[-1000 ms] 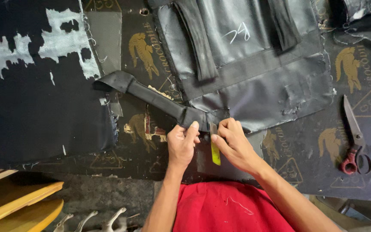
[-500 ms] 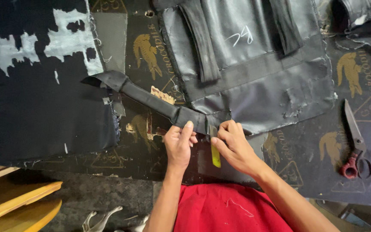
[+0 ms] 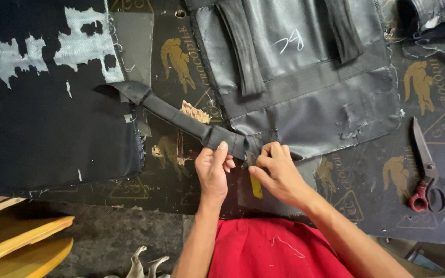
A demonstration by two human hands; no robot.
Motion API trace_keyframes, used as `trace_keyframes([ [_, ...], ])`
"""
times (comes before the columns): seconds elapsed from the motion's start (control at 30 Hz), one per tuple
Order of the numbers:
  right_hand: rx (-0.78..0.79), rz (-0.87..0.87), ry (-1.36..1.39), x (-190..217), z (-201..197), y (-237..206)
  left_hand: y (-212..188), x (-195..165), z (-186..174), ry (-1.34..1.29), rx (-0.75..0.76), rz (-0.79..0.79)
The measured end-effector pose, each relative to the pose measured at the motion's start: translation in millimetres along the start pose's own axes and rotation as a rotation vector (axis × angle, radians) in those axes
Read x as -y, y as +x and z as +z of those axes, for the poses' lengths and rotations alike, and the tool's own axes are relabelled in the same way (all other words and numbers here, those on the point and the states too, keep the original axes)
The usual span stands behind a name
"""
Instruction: The person uses a utility knife to cut a black leather strap from a larger leather piece on a workbench. They reposition the leather and continue cutting along the strap's edge to separate it.
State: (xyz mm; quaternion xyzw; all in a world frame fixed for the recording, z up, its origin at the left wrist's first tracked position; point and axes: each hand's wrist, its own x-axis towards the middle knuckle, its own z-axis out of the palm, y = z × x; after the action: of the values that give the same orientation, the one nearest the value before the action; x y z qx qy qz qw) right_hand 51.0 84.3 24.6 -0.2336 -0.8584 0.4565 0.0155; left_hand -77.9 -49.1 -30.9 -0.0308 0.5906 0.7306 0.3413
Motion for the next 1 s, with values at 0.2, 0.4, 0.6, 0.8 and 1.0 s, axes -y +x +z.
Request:
trace_keyframes([
  [0.2,-0.003,0.022,0.111,-8,-3,-3,-2,-4,-5,0.054,0.03,0.0],
  [0.4,-0.189,0.229,0.374,-13,-2,-6,-8,-23,-6,0.235,0.093,-0.051],
  [0.6,-0.346,0.292,0.825,-12,-2,3,-24,-39,33,0.768,-0.055,0.297],
  [0.8,-0.299,0.281,0.614,-5,5,26,-6,-47,53,0.939,-0.102,0.388],
  [1.0,-0.062,0.112,0.16,-9,-6,47,-5,-46,44,0.771,-0.117,0.151],
])
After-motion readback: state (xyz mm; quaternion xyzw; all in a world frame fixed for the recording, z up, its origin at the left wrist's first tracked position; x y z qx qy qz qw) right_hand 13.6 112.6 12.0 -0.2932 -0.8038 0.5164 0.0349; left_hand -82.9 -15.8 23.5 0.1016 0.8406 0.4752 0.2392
